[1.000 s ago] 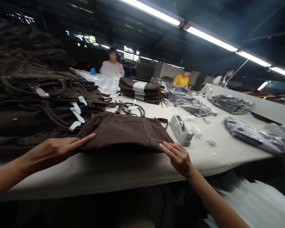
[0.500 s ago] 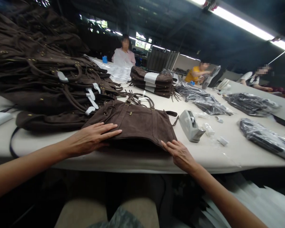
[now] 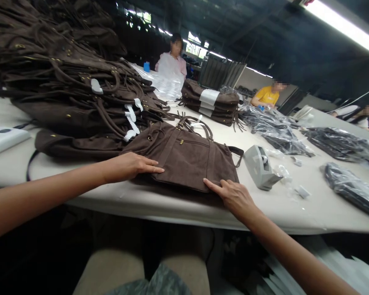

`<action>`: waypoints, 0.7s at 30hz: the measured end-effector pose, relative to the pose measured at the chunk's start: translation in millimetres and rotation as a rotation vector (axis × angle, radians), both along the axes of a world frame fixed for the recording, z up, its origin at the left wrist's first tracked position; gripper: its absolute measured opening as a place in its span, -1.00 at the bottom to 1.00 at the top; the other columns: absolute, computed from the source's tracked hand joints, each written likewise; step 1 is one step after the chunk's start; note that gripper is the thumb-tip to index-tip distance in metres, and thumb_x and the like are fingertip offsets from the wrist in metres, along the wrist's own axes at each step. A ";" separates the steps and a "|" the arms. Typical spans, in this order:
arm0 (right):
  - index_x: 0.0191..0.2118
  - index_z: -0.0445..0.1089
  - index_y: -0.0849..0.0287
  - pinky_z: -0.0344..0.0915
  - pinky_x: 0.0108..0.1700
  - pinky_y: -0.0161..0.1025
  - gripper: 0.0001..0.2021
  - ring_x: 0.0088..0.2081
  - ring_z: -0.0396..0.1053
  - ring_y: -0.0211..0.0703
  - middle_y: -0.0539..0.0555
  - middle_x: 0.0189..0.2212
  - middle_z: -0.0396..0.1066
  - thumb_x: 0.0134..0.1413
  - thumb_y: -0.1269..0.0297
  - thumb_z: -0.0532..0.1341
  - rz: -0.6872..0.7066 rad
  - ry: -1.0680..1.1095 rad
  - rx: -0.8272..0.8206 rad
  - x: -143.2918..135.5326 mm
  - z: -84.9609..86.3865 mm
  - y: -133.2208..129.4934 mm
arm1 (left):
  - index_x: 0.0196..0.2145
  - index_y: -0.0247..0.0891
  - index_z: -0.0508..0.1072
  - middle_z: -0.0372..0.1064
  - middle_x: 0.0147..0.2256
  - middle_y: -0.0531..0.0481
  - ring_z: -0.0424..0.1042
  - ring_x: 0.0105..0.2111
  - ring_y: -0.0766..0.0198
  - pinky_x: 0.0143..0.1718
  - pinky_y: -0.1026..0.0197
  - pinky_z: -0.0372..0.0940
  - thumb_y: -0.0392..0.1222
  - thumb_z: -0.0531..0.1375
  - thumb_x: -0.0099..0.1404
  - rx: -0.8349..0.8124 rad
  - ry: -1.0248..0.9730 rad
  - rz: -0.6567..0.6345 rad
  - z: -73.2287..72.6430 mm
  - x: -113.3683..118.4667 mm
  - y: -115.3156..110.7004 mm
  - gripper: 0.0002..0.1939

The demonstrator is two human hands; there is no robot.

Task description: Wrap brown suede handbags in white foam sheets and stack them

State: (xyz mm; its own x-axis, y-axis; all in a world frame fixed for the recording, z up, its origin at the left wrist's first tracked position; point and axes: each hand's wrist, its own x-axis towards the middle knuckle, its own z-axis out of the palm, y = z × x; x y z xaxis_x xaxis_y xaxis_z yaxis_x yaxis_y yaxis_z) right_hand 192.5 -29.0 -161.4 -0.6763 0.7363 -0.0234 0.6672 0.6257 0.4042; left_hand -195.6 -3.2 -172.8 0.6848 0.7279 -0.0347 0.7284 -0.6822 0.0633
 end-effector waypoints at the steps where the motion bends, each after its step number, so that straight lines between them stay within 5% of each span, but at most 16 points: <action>1: 0.31 0.18 0.02 0.36 -0.21 -0.17 -0.42 -0.16 0.45 -0.03 0.21 -0.12 0.47 0.21 0.57 0.05 0.053 0.032 0.002 -2.2 -1.1 2.8 | 0.22 0.22 0.25 0.31 0.19 0.14 0.40 0.11 0.27 0.04 0.34 0.27 -0.63 -0.06 0.11 -0.016 0.014 0.000 -1.9 -0.6 1.5 -0.12; 5: 0.32 0.15 0.19 0.18 0.25 0.04 -0.38 0.31 0.07 0.01 0.19 0.31 0.11 0.14 0.63 -0.02 0.250 0.257 -0.114 3.2 -21.1 11.2 | 0.19 0.16 0.31 0.30 0.20 0.16 0.38 0.13 0.26 0.08 0.27 0.28 -0.59 -0.09 0.15 -0.014 -0.068 -0.029 -17.4 -7.2 5.0 -0.19; 9: 0.42 -0.13 0.12 0.14 0.30 -0.05 -0.24 0.35 0.00 -0.18 0.10 0.35 0.03 0.09 0.66 -0.10 0.203 0.428 -0.259 18.7 -42.7 11.1 | 0.19 -0.02 0.33 0.20 0.26 0.15 0.12 0.29 0.30 0.32 0.07 0.01 -0.47 -0.19 0.32 0.099 -0.269 0.002 -38.4 -14.4 -2.9 -0.36; 13: 0.39 -0.06 -0.02 0.06 0.33 0.00 -0.23 0.37 -0.06 -0.18 -0.02 0.37 -0.03 0.10 0.67 -0.09 0.134 0.419 -0.266 21.8 -44.8 2.0 | 0.14 -0.19 0.38 0.30 0.20 0.04 0.13 0.29 0.25 0.34 -0.18 -0.11 -0.46 -0.19 0.38 0.286 -0.322 0.082 -47.4 -14.1 -12.4 -0.45; 18: 0.36 -0.04 -0.24 0.10 0.30 0.13 -0.20 0.35 -0.01 -0.01 -0.12 0.39 -0.10 0.12 0.68 -0.04 0.057 0.353 -0.138 29.8 -39.8 -10.3 | 0.22 -0.15 0.30 0.19 0.27 0.02 0.16 0.27 0.18 0.28 -0.16 0.06 -0.50 -0.15 0.28 0.316 -0.240 0.117 -45.6 -20.6 -25.1 -0.37; 21: 0.36 0.00 -0.23 0.19 0.27 0.00 -0.24 0.30 0.12 -0.04 -0.08 0.36 -0.01 0.17 0.67 -0.02 0.052 0.378 -0.091 43.1 -40.4 -8.5 | 0.27 -0.02 0.21 0.21 0.26 0.08 0.31 0.18 0.24 0.20 0.01 0.22 -0.51 -0.14 0.23 0.311 -0.176 0.118 -35.2 -28.0 -36.3 -0.28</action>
State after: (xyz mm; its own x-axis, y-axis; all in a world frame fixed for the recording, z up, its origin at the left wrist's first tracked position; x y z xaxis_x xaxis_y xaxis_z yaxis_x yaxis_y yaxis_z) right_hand 235.6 -37.6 -201.8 -0.6861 0.7072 0.1708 0.7249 0.6845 0.0777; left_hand -223.7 -39.5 -208.0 0.5715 0.7592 0.3115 0.7995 -0.6007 -0.0028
